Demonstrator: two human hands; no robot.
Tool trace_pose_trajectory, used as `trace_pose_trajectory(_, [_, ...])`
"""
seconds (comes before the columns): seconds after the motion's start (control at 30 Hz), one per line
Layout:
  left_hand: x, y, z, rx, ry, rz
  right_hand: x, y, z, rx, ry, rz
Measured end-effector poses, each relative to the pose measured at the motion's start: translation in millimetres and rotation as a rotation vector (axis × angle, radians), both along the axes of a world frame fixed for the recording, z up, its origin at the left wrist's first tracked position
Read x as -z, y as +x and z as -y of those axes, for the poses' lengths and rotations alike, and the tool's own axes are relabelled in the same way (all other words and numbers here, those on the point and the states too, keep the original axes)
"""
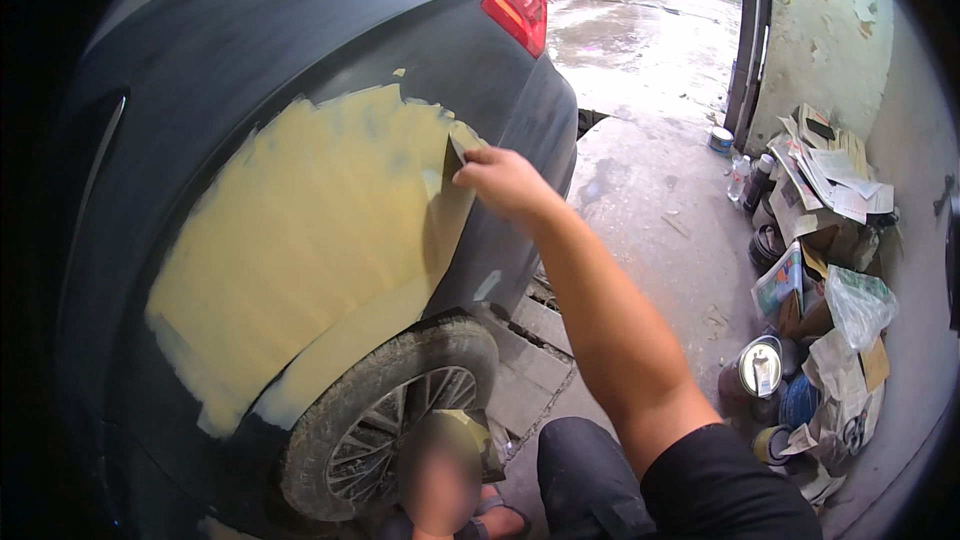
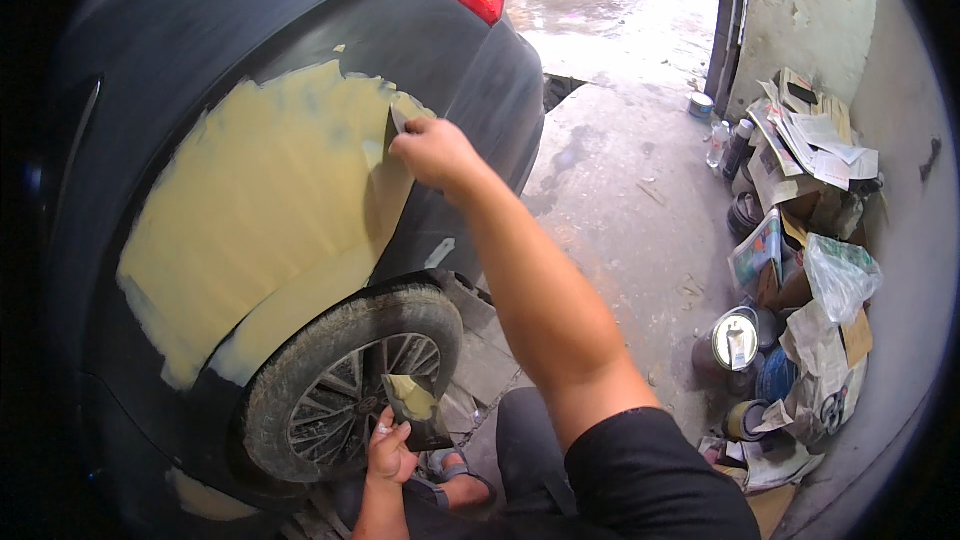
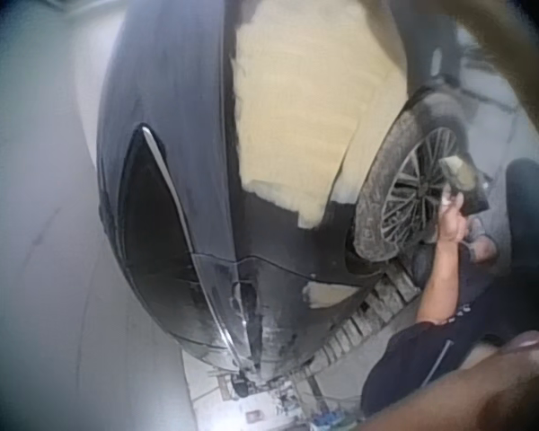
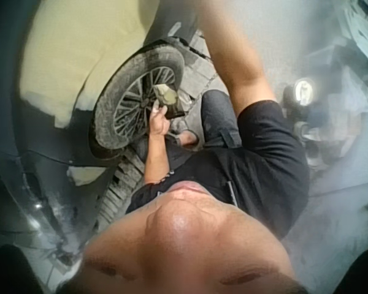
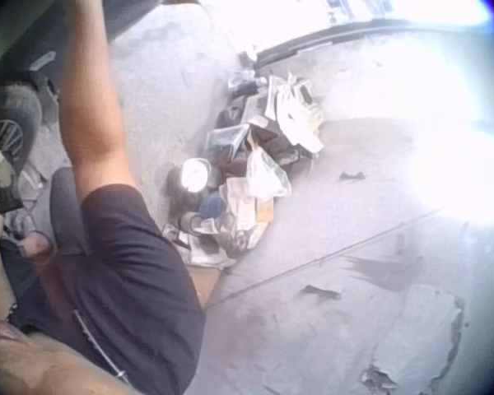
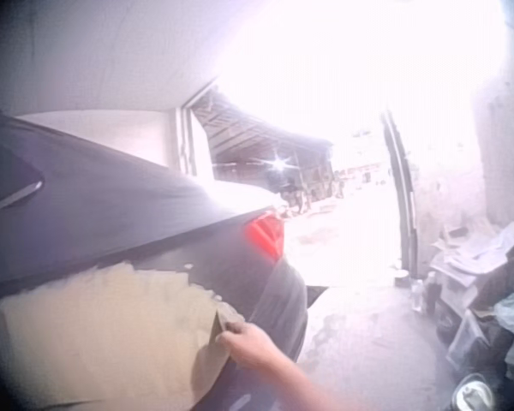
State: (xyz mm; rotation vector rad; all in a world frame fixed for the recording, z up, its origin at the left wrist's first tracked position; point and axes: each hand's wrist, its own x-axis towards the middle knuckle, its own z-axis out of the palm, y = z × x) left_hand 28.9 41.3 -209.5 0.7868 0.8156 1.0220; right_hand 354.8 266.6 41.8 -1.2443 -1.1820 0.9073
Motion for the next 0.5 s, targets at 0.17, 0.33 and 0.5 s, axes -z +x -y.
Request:
trace_pose_trajectory(0.17, [8,-5,-4,-0.051,0.120,-0.226,16,-30,31,-0.034,0.026,0.153])
trace_pose_trajectory(0.33, [-24,26,-1,-0.216,0.191,-0.269,47,-65,52,0.054,0.090,0.168])
trace_pose_trajectory(0.5, [-22,9,-6,-0.071,0.167,-0.185,64,-87,72,0.059,0.111,0.195])
